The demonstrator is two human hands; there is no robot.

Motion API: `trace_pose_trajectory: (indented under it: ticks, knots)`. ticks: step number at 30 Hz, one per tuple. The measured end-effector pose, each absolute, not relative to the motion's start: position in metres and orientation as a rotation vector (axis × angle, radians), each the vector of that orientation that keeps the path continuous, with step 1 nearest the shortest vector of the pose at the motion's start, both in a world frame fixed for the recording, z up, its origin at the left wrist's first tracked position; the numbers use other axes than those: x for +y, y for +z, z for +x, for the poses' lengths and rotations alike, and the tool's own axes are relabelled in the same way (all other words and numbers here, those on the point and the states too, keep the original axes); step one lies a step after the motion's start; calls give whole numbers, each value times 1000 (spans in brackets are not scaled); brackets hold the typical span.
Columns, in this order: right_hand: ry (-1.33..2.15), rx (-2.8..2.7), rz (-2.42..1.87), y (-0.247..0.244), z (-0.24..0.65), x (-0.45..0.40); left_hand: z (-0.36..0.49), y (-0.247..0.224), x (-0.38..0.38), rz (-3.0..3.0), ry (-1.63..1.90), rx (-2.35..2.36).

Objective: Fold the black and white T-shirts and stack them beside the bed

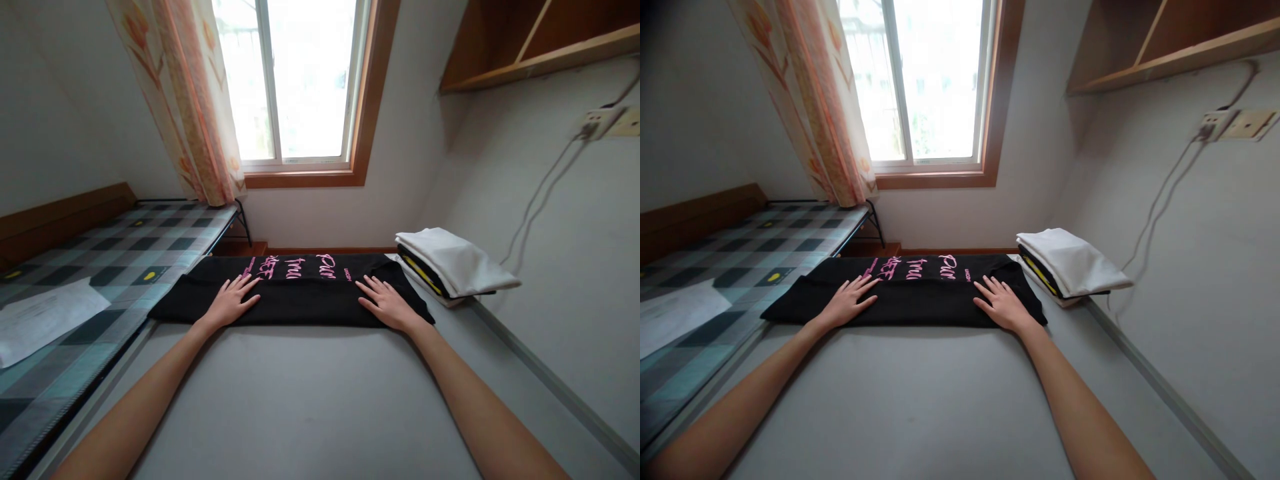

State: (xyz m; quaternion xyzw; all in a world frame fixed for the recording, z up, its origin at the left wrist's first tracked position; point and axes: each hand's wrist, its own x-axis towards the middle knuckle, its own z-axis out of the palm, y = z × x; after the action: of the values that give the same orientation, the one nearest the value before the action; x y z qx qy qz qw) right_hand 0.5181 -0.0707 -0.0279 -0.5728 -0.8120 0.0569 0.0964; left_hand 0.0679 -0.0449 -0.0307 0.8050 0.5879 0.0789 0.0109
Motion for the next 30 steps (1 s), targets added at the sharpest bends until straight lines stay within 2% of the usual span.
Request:
trace_pose_trajectory:
  ticks: [7, 16, 25, 30]
  knots:
    - [170, -2287, -1585, -37, 543, -60, 57, -32, -42, 2436, 230, 1907]
    - [-43, -2143, -1937, -49, 556, -53, 1, -31, -34, 2106, 194, 2287]
    - [-116, -2186, -2039, -43, 548, -57, 10, -33, -39, 2131, 194, 2406]
    - [-105, -2192, -2067, -41, 548, -58, 9, -25, -49, 2008, 357, 2731]
